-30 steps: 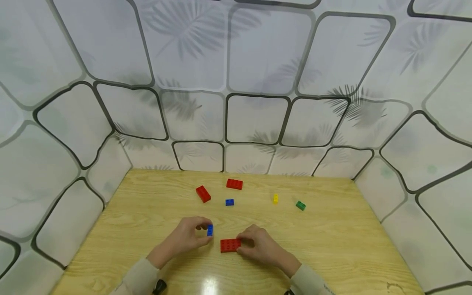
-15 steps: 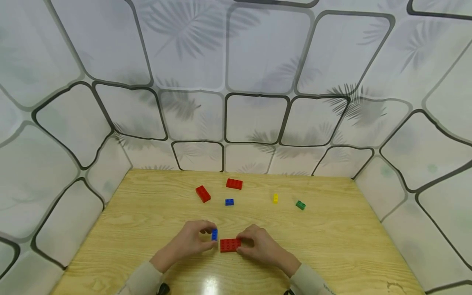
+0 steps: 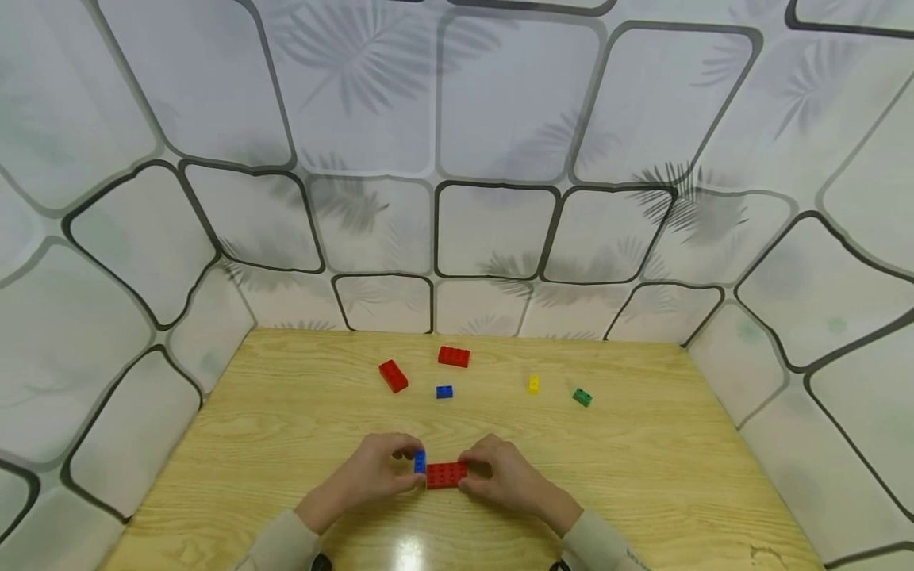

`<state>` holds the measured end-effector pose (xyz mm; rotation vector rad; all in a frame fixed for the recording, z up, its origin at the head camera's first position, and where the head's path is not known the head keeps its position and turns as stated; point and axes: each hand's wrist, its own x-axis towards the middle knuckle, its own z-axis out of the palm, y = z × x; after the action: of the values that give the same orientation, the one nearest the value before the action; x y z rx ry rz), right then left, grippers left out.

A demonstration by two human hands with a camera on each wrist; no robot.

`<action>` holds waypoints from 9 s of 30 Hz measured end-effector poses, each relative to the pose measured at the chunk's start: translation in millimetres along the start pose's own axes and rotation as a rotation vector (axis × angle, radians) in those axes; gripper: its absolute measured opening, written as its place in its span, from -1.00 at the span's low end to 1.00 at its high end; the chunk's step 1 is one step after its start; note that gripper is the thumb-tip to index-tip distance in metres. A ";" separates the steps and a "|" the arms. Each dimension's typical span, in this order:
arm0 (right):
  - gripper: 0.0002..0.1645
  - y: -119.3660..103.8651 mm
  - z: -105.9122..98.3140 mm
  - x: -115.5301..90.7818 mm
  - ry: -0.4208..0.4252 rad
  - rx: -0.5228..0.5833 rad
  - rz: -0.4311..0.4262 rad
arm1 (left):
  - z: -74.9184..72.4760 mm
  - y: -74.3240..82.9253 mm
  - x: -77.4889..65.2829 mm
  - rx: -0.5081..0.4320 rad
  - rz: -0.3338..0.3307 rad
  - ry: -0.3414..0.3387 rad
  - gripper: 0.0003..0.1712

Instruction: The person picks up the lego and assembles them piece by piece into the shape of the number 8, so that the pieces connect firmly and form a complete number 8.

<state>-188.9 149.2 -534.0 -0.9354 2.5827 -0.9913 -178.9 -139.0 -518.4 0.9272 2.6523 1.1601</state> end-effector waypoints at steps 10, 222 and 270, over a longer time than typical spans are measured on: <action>-0.53 33.4 15.2 3.7 0.044 -0.008 -0.123 | 4.5 -0.4 0.3 -0.011 -0.007 -0.006 -0.62; -0.36 122.7 -118.2 -50.3 0.459 -0.159 0.373 | 22.9 1.9 5.7 -0.217 -0.167 -0.035 -0.62; -0.45 129.5 -115.3 -53.1 0.346 -0.131 0.413 | 21.9 4.5 4.3 -0.222 -0.197 -0.065 -0.60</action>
<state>-257.9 316.9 -534.7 -0.2401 2.9801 -0.9383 -173.2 -120.3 -530.1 0.6387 2.4354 1.3171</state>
